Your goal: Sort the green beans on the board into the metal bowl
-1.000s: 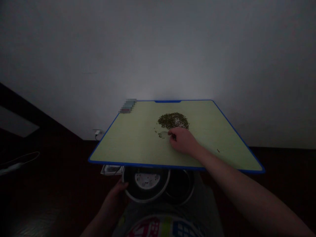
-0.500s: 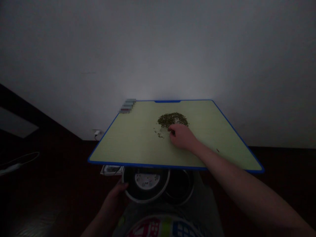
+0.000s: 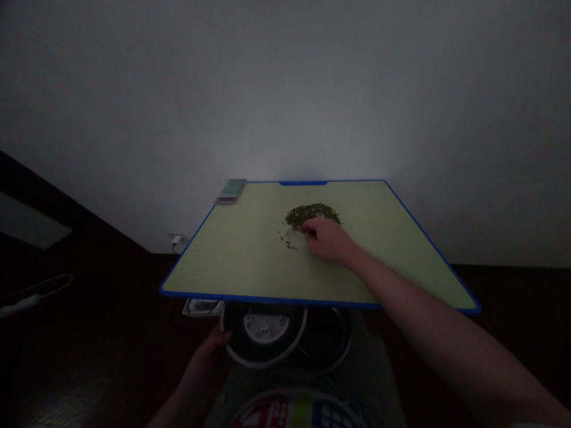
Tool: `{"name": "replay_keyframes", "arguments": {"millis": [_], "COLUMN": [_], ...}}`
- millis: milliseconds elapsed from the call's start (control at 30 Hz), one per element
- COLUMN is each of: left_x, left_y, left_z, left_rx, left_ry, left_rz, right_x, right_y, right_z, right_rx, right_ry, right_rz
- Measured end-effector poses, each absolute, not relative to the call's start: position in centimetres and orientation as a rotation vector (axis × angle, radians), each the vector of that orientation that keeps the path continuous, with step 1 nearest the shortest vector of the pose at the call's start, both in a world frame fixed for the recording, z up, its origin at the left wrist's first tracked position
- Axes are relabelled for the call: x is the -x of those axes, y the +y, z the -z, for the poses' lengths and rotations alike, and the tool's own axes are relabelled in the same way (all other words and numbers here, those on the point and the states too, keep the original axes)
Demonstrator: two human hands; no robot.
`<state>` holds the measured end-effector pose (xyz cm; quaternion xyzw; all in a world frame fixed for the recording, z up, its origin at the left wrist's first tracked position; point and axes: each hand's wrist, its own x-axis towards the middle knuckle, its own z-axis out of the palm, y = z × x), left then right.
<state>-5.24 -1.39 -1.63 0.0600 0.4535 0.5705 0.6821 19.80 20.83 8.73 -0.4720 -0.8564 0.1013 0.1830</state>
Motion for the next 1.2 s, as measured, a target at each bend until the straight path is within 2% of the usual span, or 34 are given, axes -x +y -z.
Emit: {"name": "replay_keyframes", "arguments": {"millis": [600,1200], "left_x": [5.2,4.9], "left_y": [-1.4,-1.5], "left_z": [1.7,1.7], "left_rx": [-0.105,-0.109], "left_ry": [0.995,0.983], "left_rz": [-1.298,-1.301], "right_x": [-19.5,-19.4], "right_y": [15.9,16.6], "right_z": [-8.2,-8.0], "right_rx": [1.331,1.447], "right_ry": [-2.369,-2.333], "right_rz": [-0.305,-0.279]}}
